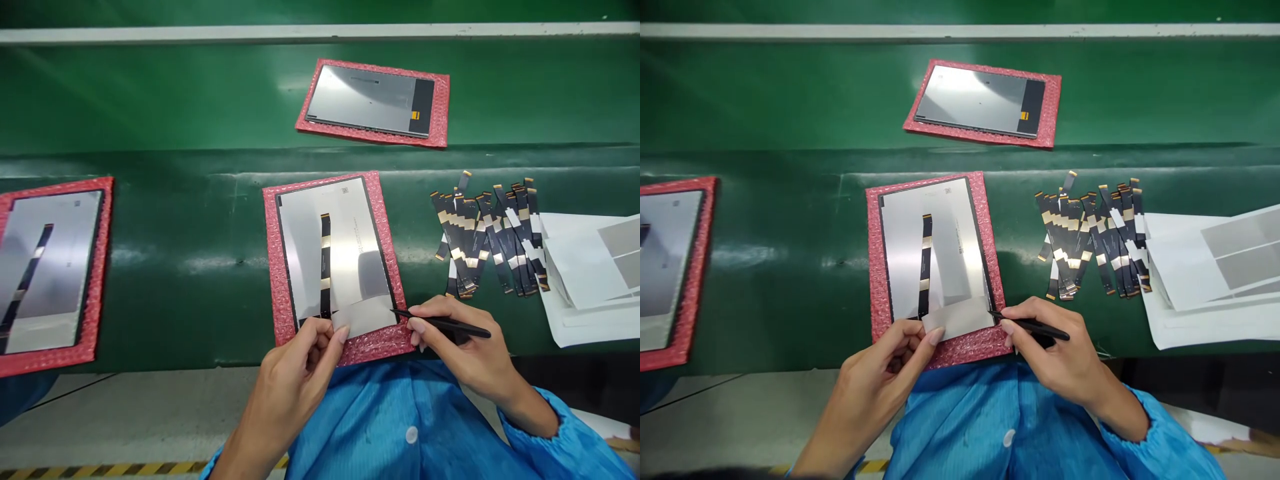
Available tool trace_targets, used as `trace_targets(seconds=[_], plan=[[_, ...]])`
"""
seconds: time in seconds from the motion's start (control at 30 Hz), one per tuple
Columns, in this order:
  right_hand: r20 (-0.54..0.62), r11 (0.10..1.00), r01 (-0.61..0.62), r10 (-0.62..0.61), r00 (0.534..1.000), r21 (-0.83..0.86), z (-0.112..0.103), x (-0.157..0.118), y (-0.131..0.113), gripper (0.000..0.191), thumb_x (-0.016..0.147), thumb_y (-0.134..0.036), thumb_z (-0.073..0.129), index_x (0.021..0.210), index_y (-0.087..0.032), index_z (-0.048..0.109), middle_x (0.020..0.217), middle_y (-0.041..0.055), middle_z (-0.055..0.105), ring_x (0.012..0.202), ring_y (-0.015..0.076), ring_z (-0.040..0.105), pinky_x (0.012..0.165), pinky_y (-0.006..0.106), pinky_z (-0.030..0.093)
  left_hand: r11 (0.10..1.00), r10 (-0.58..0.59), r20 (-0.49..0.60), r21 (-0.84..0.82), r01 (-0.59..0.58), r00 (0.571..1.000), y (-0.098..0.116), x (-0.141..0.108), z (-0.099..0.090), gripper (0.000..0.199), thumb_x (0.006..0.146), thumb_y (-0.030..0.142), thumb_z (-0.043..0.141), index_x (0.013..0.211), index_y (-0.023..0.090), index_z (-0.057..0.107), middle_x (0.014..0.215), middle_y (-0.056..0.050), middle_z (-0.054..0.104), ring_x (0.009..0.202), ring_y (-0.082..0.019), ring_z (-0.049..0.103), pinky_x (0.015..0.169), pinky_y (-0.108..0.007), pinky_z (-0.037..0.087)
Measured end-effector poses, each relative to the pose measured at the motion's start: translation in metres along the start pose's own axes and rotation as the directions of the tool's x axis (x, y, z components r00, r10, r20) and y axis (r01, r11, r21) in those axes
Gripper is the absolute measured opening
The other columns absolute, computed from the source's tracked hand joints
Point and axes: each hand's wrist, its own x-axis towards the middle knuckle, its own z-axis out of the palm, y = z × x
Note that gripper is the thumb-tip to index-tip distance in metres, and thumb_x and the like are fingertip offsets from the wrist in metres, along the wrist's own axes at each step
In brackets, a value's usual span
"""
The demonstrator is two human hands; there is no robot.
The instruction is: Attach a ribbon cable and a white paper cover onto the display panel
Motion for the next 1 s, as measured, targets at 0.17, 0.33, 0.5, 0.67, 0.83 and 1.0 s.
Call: trace_targets(seconds=[0.17, 0.33, 0.5, 0.67, 0.83, 1.0], plan=[[0.005, 1.0, -0.02, 0.02, 1.0, 0.003, -0.0004, 0.0006, -0.0019, 0.018, 0.085, -0.03, 0.07, 0.098, -0.041, 0.074, 0.072, -0.0046, 0.074, 0.058, 0.0203, 0.072, 0.051, 0.034, 0.062, 1.0, 0.001, 0.007, 0.013, -0.001, 1.0, 0.0003, -0.0001, 0.0006, 0.021, 0.09, 0.045, 0.057, 0.082, 0.026, 0.058, 0.055, 0.013, 0.055, 0.041, -0.001, 0.048, 0.041, -0.009, 0.039], [0.016, 1.0, -0.011, 0.011, 1.0, 0.004, -0.0006, 0.0007, -0.0019, 0.017, 0.085, -0.029, 0.071, 0.099, -0.038, 0.074, 0.072, -0.0037, 0.074, 0.058, 0.0198, 0.072, 0.052, 0.034, 0.063, 0.999, 0.012, -0.008, 0.037, -0.012, 1.0, 0.0038, 0.0012, -0.0004, 0.021, 0.091, 0.045, 0.055, 0.081, 0.026, 0.058, 0.053, 0.014, 0.052, 0.039, -0.001, 0.044, 0.039, -0.009, 0.035], [0.01, 0.999, -0.033, 0.033, 0.999, 0.033, 0.0, 0.0011, -0.0018, 0.021, 0.084, -0.028, 0.071, 0.098, -0.044, 0.074, 0.072, -0.0053, 0.075, 0.058, 0.0206, 0.073, 0.051, 0.035, 0.065, 0.998, 0.017, -0.009, 0.052, -0.017, 1.0, 0.0051, 0.0013, -0.0008, 0.022, 0.091, 0.045, 0.055, 0.081, 0.026, 0.058, 0.053, 0.014, 0.05, 0.04, 0.0, 0.043, 0.038, -0.008, 0.034], [0.016, 0.998, -0.036, 0.036, 0.999, 0.043, -0.0001, 0.0008, -0.002, 0.023, 0.084, -0.026, 0.071, 0.099, -0.043, 0.074, 0.075, -0.0043, 0.075, 0.058, 0.0208, 0.073, 0.051, 0.034, 0.066, 0.998, 0.003, -0.002, 0.055, -0.002, 1.0, 0.0059, 0.0017, -0.001, 0.021, 0.091, 0.045, 0.055, 0.081, 0.026, 0.058, 0.053, 0.013, 0.051, 0.04, 0.0, 0.043, 0.038, -0.008, 0.034], [0.033, 0.999, -0.022, 0.021, 0.999, 0.025, -0.001, 0.0008, -0.0017, 0.024, 0.085, -0.027, 0.07, 0.102, -0.044, 0.072, 0.075, -0.0044, 0.074, 0.059, 0.0214, 0.073, 0.052, 0.035, 0.066, 0.998, 0.011, -0.007, 0.062, -0.01, 1.0, 0.0078, 0.0025, -0.0017, 0.022, 0.091, 0.045, 0.053, 0.081, 0.026, 0.057, 0.052, 0.013, 0.049, 0.04, -0.001, 0.042, 0.039, -0.009, 0.034], [0.037, 1.0, -0.017, 0.017, 0.999, 0.019, -0.0009, 0.0009, -0.0016, 0.024, 0.086, -0.026, 0.07, 0.102, -0.043, 0.073, 0.076, -0.0045, 0.074, 0.06, 0.0211, 0.072, 0.052, 0.035, 0.065, 0.998, 0.008, -0.009, 0.063, -0.007, 1.0, 0.0082, 0.002, -0.002, 0.021, 0.091, 0.044, 0.054, 0.081, 0.026, 0.058, 0.052, 0.014, 0.05, 0.04, 0.0, 0.043, 0.039, -0.008, 0.034]])
